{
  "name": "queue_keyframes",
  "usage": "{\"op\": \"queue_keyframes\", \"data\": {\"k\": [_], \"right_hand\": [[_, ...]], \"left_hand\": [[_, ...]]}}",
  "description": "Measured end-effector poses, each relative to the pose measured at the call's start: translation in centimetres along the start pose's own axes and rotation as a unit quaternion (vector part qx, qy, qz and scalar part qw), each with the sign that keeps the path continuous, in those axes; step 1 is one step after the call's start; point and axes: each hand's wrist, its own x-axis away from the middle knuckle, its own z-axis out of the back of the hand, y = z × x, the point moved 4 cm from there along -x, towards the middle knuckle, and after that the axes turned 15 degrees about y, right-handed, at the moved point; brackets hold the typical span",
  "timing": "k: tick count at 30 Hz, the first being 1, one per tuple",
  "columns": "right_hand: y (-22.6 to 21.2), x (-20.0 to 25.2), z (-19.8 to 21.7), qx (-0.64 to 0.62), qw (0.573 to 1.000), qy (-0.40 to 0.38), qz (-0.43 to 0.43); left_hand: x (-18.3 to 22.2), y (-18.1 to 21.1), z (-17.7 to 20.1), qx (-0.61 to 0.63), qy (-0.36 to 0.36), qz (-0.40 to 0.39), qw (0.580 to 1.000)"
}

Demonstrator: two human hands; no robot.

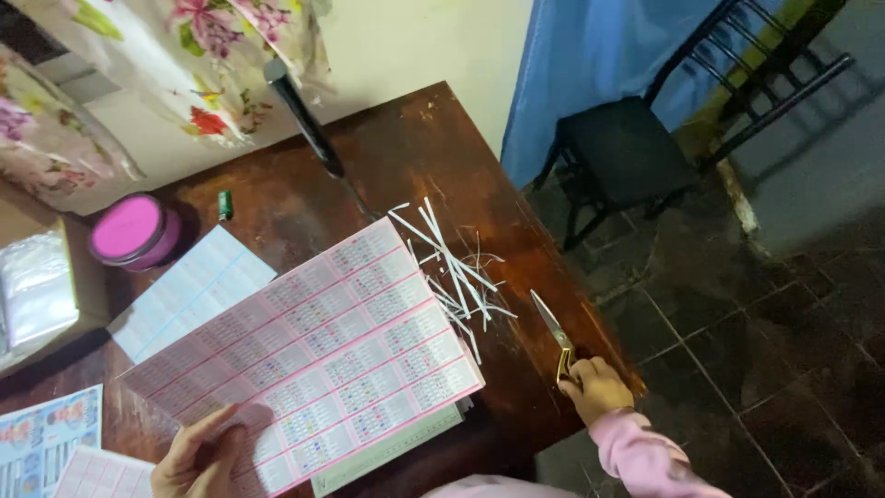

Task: Trimming margins from printed World Cup sheets using a manual paper cutter and scissors.

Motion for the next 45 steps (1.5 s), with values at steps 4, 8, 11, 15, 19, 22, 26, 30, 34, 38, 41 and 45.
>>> {"op": "queue_keyframes", "data": {"k": [4, 8, 11, 15, 19, 22, 26, 30, 34, 38, 41, 45], "right_hand": [[-0.5, 0.0, -0.6, -0.055, 0.987, 0.138, 0.054], [-2.5, -0.3, 3.1, 0.111, 0.985, -0.097, -0.086], [0.1, 2.3, 1.8, 0.227, 0.930, -0.263, -0.119], [4.5, 5.4, -0.4, 0.252, 0.924, -0.270, -0.103], [6.1, 8.1, -1.3, -0.036, 0.948, -0.259, -0.180], [4.9, 8.5, -0.4, -0.494, 0.803, -0.242, -0.227], [-4.1, 7.9, 8.5, -0.573, 0.741, -0.308, -0.169], [-8.6, 7.2, 12.1, -0.590, 0.741, -0.302, 0.108], [-11.4, 6.9, 13.3, -0.508, 0.804, -0.274, 0.145], [-12.9, 6.4, 15.0, -0.526, 0.802, -0.267, 0.092], [-13.1, 6.5, 14.9, -0.522, 0.807, -0.259, 0.094], [-13.4, 6.5, 15.1, -0.527, 0.802, -0.275, 0.056]], "left_hand": [[-0.4, 3.5, -1.7, 0.057, -0.008, -0.028, 0.998], [-0.4, 3.0, -1.4, 0.034, -0.002, -0.008, 0.999], [-0.5, 2.3, -1.0, 0.037, -0.006, -0.017, 0.999], [-0.6, 2.3, -1.4, 0.037, -0.018, 0.001, 0.999], [-1.0, 1.4, -1.0, 0.008, -0.005, 0.029, 1.000], [-1.3, 2.4, -1.3, 0.040, 0.026, -0.012, 0.999], [-2.0, 6.2, -2.7, -0.001, 0.048, -0.038, 0.998], [-1.8, 7.0, -3.2, 0.041, 0.035, -0.071, 0.996], [-1.4, 7.4, -3.4, 0.014, 0.020, -0.103, 0.994], [-0.9, 7.4, -3.1, 0.024, 0.016, -0.091, 0.995], [-0.6, 6.9, -2.6, 0.015, 0.015, -0.088, 0.996], [-0.3, 6.9, -2.4, 0.002, 0.017, -0.083, 0.996]]}}
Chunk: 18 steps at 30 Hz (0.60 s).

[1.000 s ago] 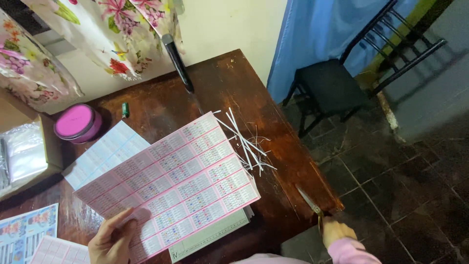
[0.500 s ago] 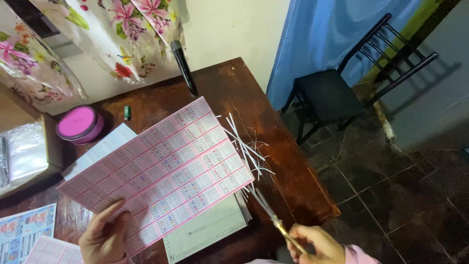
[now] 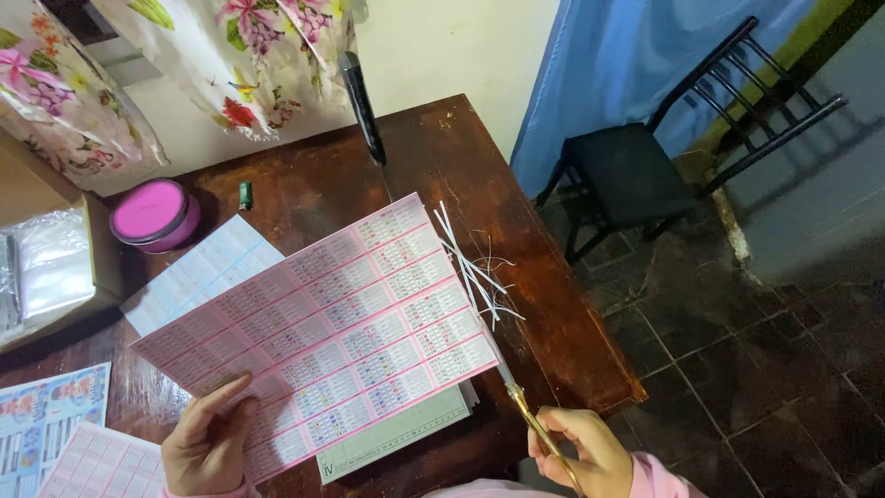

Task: Trimming margins from printed World Cup sheets using a manual paper cutter and scissors.

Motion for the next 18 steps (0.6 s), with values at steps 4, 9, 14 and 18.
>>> {"op": "queue_keyframes", "data": {"k": [4, 9, 14, 18], "right_hand": [[0.2, 0.1, -0.2, 0.004, 1.000, 0.001, -0.003], [0.4, 0.2, -0.3, -0.015, 1.000, 0.008, 0.002], [0.6, 0.2, -0.4, -0.046, 0.999, 0.005, -0.013], [0.5, 0.2, -0.3, -0.037, 0.999, 0.004, 0.001]], "left_hand": [[-0.1, 0.0, 0.1, 0.015, -0.007, -0.003, 1.000], [-0.1, 0.0, 0.1, 0.016, -0.005, -0.001, 1.000], [-0.3, 0.8, -0.2, 0.010, 0.001, 0.003, 1.000], [-0.4, 0.9, -0.2, 0.001, -0.006, -0.009, 1.000]]}}
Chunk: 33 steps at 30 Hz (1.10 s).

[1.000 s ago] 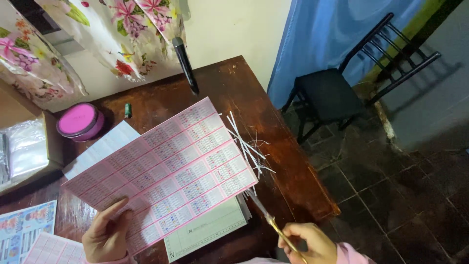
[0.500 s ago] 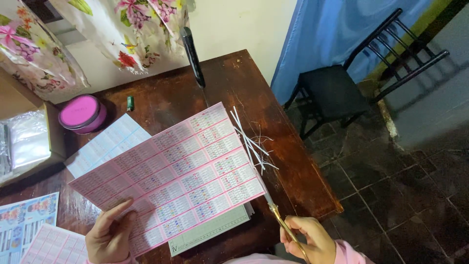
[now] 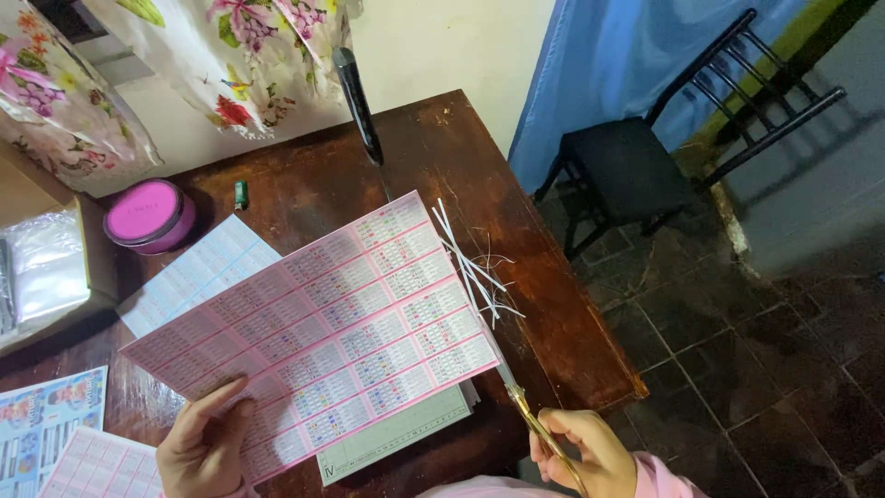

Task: Trimming margins from printed World Cup sheets using a manual paper cutter and scissors.

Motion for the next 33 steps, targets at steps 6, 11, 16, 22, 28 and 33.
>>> {"op": "queue_keyframes", "data": {"k": [6, 11, 16, 22, 28, 33], "right_hand": [[-0.2, 0.0, 0.0, -0.044, 0.999, 0.005, -0.025], [-0.5, 0.1, 0.0, -0.019, 0.999, 0.007, -0.038], [-0.1, 0.2, 0.0, -0.033, 0.998, 0.014, -0.050], [-0.4, 0.2, 0.1, 0.044, 0.998, 0.038, 0.029], [-1.9, 0.3, -0.2, 0.079, 0.983, 0.072, 0.146], [-2.3, 0.4, -0.6, 0.117, 0.982, 0.107, 0.107]], "left_hand": [[0.1, -0.2, -0.2, 0.037, 0.001, 0.004, 0.999], [-0.1, 0.4, -0.2, 0.030, 0.000, -0.009, 1.000], [0.5, -2.1, 1.2, 0.037, 0.009, 0.018, 0.999], [0.7, -4.4, 2.4, 0.044, 0.027, 0.083, 0.995], [-0.2, -5.0, 2.2, 0.043, 0.013, 0.048, 0.998], [-0.2, -16.2, 6.6, -0.036, -0.012, 0.101, 0.994]]}}
